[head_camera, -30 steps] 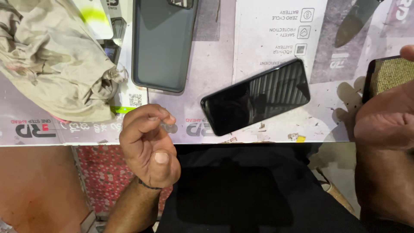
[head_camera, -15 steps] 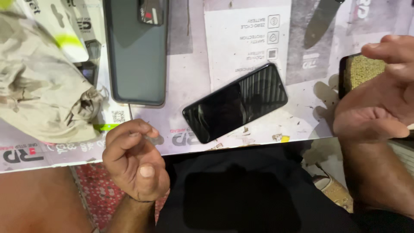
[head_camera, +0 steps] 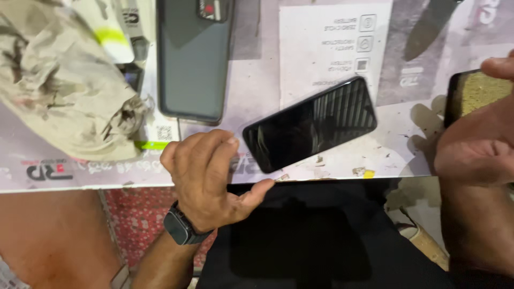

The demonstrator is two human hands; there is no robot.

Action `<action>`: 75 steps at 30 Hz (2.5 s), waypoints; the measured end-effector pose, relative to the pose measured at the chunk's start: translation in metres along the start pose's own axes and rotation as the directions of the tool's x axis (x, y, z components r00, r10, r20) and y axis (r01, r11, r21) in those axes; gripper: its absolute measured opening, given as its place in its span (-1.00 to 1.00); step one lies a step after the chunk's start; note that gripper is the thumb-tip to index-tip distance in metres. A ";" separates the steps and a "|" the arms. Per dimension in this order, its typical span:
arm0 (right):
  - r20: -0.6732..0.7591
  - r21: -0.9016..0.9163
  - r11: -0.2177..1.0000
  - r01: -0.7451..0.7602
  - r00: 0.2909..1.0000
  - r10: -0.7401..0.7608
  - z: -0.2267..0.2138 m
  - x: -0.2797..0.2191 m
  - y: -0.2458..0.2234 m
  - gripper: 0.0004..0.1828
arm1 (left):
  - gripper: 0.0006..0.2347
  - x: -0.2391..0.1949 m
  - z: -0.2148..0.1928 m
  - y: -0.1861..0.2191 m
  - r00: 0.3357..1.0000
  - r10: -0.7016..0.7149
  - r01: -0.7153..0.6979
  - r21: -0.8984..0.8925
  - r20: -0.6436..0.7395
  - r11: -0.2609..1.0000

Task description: The person cleans a black smartphone screen with a pink cloth. They repeatedly wipe the screen surface, turn the phone over, and continue wiping different areas. The person also briefly touches the screen with their fingers during the process.

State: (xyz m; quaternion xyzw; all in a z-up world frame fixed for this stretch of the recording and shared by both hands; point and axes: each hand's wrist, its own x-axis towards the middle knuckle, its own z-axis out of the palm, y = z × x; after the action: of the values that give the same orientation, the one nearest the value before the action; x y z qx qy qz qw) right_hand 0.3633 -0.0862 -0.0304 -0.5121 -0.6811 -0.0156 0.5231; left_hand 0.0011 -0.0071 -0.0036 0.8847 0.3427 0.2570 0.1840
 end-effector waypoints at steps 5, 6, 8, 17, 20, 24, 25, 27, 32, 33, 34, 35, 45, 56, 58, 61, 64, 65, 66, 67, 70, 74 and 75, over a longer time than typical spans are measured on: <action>-0.009 -0.039 0.999 -0.006 1.000 0.006 -0.008 0.003 -0.001 -0.20 | -0.40 -0.004 0.005 -0.006 1.000 -0.011 0.010 -0.075 -0.013 0.997; -0.014 -0.042 0.999 -0.012 1.000 0.011 -0.008 0.003 -0.002 -0.20 | -0.40 -0.006 0.005 -0.007 1.000 -0.020 0.018 -0.102 -0.018 0.995; -0.025 -0.043 0.999 -0.014 1.000 0.013 -0.007 0.005 -0.003 -0.20 | -0.40 -0.008 0.006 -0.009 0.999 -0.008 0.005 -0.111 -0.032 0.994; -0.050 -0.050 0.998 -0.037 0.998 0.035 -0.007 0.006 -0.005 -0.20 | -0.43 -0.012 0.012 -0.009 0.998 -0.005 -0.002 -0.128 -0.055 0.992; -0.046 -0.048 0.997 -0.058 0.997 0.056 -0.006 0.007 -0.006 -0.19 | -0.44 -0.011 0.012 -0.009 0.999 -0.011 0.004 -0.129 -0.051 0.992; -0.035 -0.055 0.997 -0.055 0.998 0.053 -0.006 0.008 -0.007 -0.19 | -0.45 -0.011 0.012 -0.009 0.998 -0.016 0.009 -0.127 -0.057 0.992; -0.041 -0.055 0.997 -0.059 0.998 0.057 -0.005 0.007 -0.007 -0.19 | -0.45 -0.011 0.012 -0.009 0.998 -0.011 0.003 -0.126 -0.059 0.992; -0.047 -0.053 0.996 -0.075 0.996 0.073 -0.005 0.007 -0.008 -0.20 | -0.44 -0.011 0.011 -0.009 0.998 -0.001 -0.007 -0.124 -0.063 0.992; -0.024 -0.038 0.996 -0.086 0.996 0.086 -0.007 0.005 -0.009 -0.19 | -0.44 -0.011 0.009 -0.008 0.998 -0.002 -0.005 -0.121 -0.061 0.993; -0.021 -0.032 0.996 -0.080 0.997 0.079 -0.006 0.004 -0.009 -0.18 | -0.43 -0.011 0.009 -0.008 0.998 -0.003 -0.004 -0.117 -0.063 0.993; -0.028 -0.025 0.997 -0.069 0.997 0.068 -0.005 0.004 -0.008 -0.18 | -0.44 -0.010 0.009 -0.008 0.998 -0.006 -0.002 -0.118 -0.063 0.993; -0.027 -0.017 0.998 -0.057 0.998 0.057 -0.005 0.004 -0.006 -0.18 | -0.44 -0.010 0.009 -0.007 0.998 -0.008 0.001 -0.118 -0.062 0.993; 0.010 0.004 1.000 0.004 1.000 -0.004 -0.001 0.004 -0.001 -0.26 | -0.34 -0.013 0.004 -0.012 0.998 -0.049 0.037 -0.232 -0.046 0.972; 0.015 0.008 1.000 0.006 1.000 -0.006 0.005 0.009 -0.003 -0.35 | -0.38 -0.025 0.007 -0.016 0.977 -0.144 0.068 -0.410 -0.158 0.910; 0.017 0.002 1.000 0.005 1.000 -0.005 0.005 0.010 -0.005 -0.37 | -0.39 -0.027 0.009 -0.016 0.967 -0.171 0.072 -0.442 -0.189 0.894; 0.021 -0.009 1.000 0.008 1.000 -0.007 0.002 0.013 -0.006 -0.39 | -0.40 -0.028 0.011 -0.017 0.962 -0.177 0.068 -0.442 -0.210 0.894; 0.021 -0.016 1.000 0.008 1.000 -0.008 0.001 0.016 -0.007 -0.41 | -0.40 -0.029 0.011 -0.016 0.963 -0.176 0.071 -0.441 -0.202 0.894; 0.022 -0.017 1.000 0.008 1.000 -0.008 0.001 0.015 -0.007 -0.42 | -0.41 -0.029 0.011 -0.016 0.964 -0.174 0.071 -0.437 -0.199 0.896; 0.021 -0.017 1.000 0.009 1.000 -0.009 0.001 0.016 -0.007 -0.43 | -0.41 -0.029 0.011 -0.016 0.966 -0.171 0.071 -0.433 -0.196 0.899; 0.020 -0.017 1.000 0.007 1.000 -0.007 0.001 0.015 -0.007 -0.44 | -0.41 -0.029 0.010 -0.016 0.966 -0.173 0.076 -0.430 -0.190 0.900; 0.016 -0.014 1.000 -0.001 1.000 0.001 0.001 0.014 -0.008 -0.46 | -0.42 -0.029 0.009 -0.015 0.968 -0.181 0.093 -0.425 -0.173 0.901; 0.008 0.014 1.000 -0.004 1.000 0.004 0.002 0.009 -0.007 -0.49 | -0.44 -0.028 0.009 -0.016 0.975 -0.159 0.086 -0.396 -0.156 0.914; 0.002 0.018 1.000 -0.004 1.000 0.004 0.002 0.006 -0.005 -0.49 | -0.44 -0.027 0.008 -0.016 0.978 -0.148 0.081 -0.382 -0.149 0.921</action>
State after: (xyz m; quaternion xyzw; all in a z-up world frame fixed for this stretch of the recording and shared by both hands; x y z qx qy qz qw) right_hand 0.3585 -0.0828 -0.0242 -0.5087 -0.6808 -0.0078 0.5269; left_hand -0.0198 -0.0159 -0.0270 0.7858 0.3538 0.3829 0.3329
